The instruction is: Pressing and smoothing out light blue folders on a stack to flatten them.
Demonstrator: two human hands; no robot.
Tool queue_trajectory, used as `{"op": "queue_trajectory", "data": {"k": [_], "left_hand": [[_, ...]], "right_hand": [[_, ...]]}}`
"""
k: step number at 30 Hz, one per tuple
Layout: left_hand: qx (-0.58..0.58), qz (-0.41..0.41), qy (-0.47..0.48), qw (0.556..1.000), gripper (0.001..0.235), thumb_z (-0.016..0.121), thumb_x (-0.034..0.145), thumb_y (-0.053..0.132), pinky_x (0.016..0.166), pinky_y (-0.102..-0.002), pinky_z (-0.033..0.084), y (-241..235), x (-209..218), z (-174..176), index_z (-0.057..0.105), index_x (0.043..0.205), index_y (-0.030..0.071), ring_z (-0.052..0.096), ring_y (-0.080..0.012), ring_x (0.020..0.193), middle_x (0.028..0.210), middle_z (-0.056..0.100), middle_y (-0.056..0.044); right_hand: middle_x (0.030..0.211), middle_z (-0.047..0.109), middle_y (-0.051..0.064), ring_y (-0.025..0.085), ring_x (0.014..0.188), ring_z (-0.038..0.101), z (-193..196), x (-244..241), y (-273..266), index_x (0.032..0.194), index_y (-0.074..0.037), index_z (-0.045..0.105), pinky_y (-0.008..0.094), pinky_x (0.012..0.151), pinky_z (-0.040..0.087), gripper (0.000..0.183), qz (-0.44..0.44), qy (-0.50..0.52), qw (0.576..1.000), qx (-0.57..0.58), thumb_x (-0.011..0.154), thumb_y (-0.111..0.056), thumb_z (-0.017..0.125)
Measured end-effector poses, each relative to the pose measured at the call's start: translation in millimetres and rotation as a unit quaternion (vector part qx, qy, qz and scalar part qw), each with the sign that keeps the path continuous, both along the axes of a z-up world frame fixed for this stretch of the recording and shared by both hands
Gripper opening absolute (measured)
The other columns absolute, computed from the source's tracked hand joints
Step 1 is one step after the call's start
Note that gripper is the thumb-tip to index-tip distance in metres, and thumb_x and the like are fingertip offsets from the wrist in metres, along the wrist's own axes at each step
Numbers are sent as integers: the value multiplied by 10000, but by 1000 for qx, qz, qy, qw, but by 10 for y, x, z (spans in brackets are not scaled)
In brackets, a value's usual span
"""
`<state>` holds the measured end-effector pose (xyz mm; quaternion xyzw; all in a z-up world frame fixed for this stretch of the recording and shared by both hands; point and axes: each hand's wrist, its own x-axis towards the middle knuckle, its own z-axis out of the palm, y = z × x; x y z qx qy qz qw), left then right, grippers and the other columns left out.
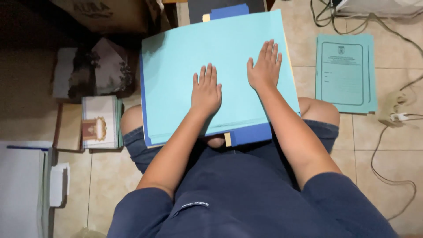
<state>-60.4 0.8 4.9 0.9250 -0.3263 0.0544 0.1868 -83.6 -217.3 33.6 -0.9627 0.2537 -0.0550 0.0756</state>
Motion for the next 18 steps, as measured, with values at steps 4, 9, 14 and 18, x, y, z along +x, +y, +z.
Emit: {"op": "queue_trajectory", "data": {"k": [4,9,14,18], "left_hand": [[93,18,41,995,658,344,1059,308,1243,-547,76,-429,775,36,222,1584,-70,127,-345,1562,1685,195,-201],[128,50,45,990,647,247,1100,332,1241,-549,36,-777,1558,42,167,1593,-80,56,-337,1558,1692,146,-211],[112,32,53,992,661,295,1086,309,1239,-557,3,-606,1189,158,166,1593,-95,0,-336,1560,1697,102,-217],[144,-10,146,979,607,177,1105,303,1284,-544,-28,-295,568,583,141,1639,19,9,-304,1600,1728,78,-152]], "right_hand": [[1665,186,294,366,1555,98,-22,10,-22,1571,142,238,504,1232,81,744,3,-1,1000,-10,1045,-337,456],[1674,156,282,358,1562,95,2,31,-26,1573,138,231,486,1245,81,747,4,-5,1000,-1,1041,-322,481],[1675,151,286,356,1564,86,22,57,-29,1573,135,219,473,1245,76,745,-2,3,1000,5,1044,-327,467],[1698,173,237,334,1590,124,360,-11,118,1614,42,238,470,1287,70,689,-33,41,996,74,1089,-366,417]]}}
